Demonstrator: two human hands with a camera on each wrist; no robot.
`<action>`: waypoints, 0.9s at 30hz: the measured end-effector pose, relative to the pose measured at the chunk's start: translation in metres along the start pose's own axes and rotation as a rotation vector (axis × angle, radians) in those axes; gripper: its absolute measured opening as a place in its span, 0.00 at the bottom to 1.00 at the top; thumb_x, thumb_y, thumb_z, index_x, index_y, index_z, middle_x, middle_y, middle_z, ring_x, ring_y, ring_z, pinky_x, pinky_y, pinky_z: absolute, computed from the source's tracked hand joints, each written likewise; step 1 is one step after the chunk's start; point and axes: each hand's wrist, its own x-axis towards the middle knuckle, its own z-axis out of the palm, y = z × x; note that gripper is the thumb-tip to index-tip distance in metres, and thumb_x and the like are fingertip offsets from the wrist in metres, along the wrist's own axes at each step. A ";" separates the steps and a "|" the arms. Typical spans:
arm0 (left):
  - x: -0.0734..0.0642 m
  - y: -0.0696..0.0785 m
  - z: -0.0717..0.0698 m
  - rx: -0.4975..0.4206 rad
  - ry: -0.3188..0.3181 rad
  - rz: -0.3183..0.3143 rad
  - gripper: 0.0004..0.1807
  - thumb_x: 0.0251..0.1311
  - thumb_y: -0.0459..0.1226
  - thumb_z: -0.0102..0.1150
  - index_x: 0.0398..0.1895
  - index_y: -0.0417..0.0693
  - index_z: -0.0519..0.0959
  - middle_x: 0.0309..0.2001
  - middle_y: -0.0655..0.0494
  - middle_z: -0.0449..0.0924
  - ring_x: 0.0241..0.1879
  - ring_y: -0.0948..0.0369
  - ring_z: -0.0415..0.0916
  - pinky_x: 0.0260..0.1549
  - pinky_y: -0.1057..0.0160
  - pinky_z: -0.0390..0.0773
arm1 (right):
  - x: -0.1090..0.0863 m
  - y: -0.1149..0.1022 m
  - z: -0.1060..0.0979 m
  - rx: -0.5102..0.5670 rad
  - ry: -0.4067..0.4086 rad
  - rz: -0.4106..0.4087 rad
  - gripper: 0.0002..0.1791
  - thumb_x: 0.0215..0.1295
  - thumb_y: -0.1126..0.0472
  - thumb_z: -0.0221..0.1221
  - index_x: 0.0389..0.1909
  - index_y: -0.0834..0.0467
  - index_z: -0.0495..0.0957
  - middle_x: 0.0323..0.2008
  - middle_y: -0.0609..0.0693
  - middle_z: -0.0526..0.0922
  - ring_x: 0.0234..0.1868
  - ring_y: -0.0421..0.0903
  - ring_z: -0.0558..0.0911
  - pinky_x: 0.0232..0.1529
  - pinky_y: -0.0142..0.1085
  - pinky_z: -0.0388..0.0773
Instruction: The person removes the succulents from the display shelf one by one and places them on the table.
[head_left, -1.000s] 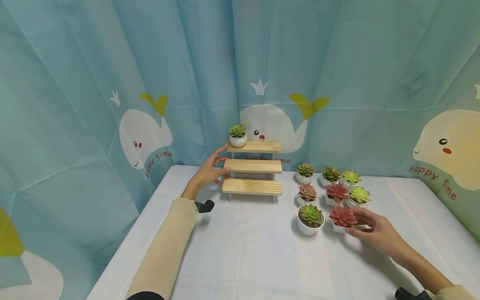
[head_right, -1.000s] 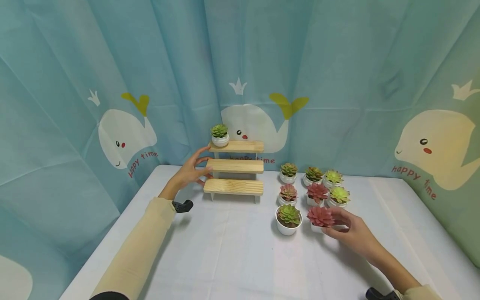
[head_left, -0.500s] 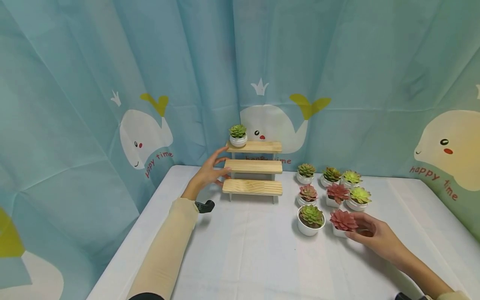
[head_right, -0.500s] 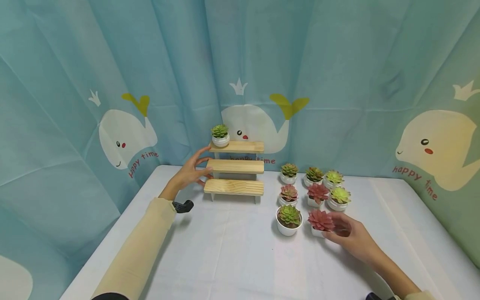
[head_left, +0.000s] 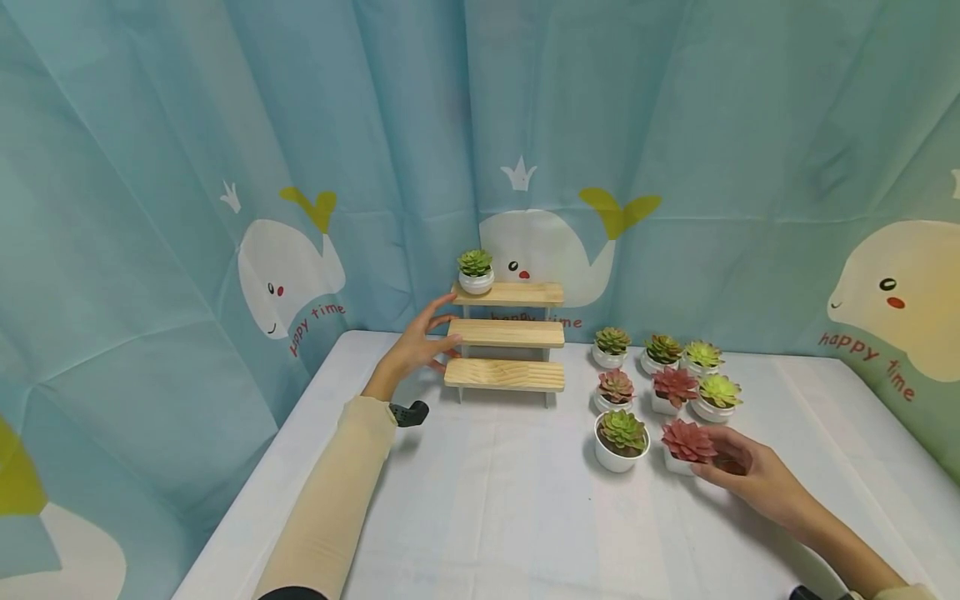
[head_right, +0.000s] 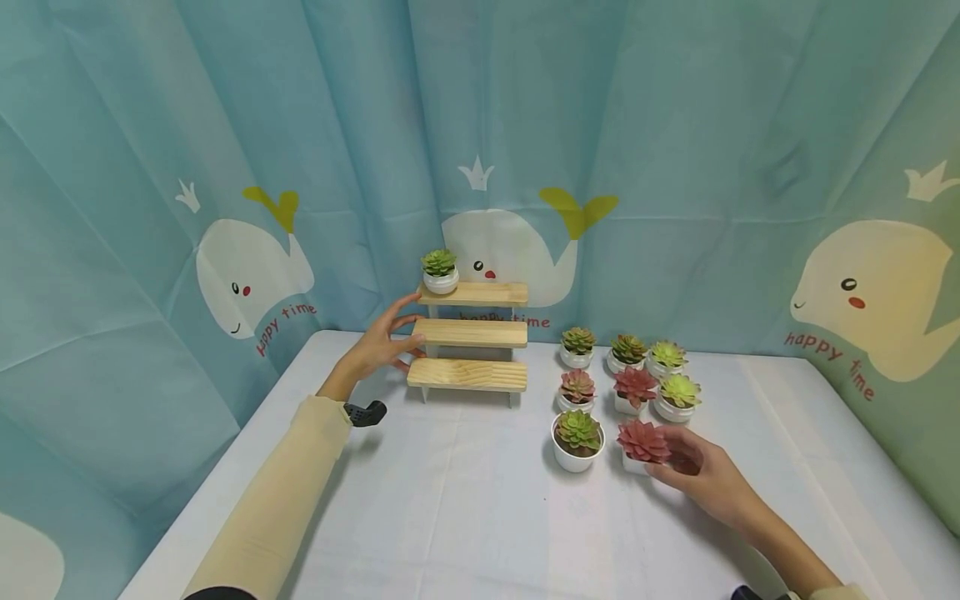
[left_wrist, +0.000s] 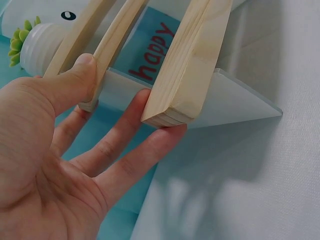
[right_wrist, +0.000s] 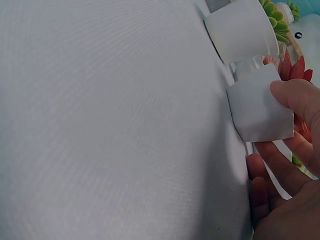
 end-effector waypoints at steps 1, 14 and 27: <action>0.000 0.000 0.000 0.000 0.001 -0.003 0.43 0.71 0.38 0.64 0.81 0.75 0.53 0.79 0.45 0.56 0.43 0.41 0.85 0.34 0.39 0.86 | 0.000 0.000 0.000 0.000 -0.001 0.003 0.30 0.68 0.59 0.69 0.65 0.67 0.73 0.50 0.42 0.84 0.47 0.28 0.81 0.44 0.25 0.80; 0.001 0.000 0.000 0.003 -0.004 -0.004 0.43 0.71 0.38 0.64 0.81 0.76 0.53 0.78 0.45 0.57 0.43 0.43 0.86 0.33 0.41 0.86 | 0.000 -0.001 0.000 -0.009 -0.021 0.062 0.32 0.68 0.57 0.69 0.67 0.66 0.71 0.54 0.53 0.83 0.47 0.26 0.80 0.44 0.25 0.80; -0.001 0.002 0.001 -0.034 -0.022 -0.003 0.44 0.72 0.37 0.63 0.83 0.72 0.50 0.80 0.42 0.53 0.53 0.29 0.78 0.38 0.31 0.82 | 0.000 -0.002 0.000 -0.012 -0.017 0.064 0.32 0.68 0.56 0.69 0.66 0.67 0.71 0.54 0.53 0.83 0.48 0.25 0.79 0.44 0.24 0.79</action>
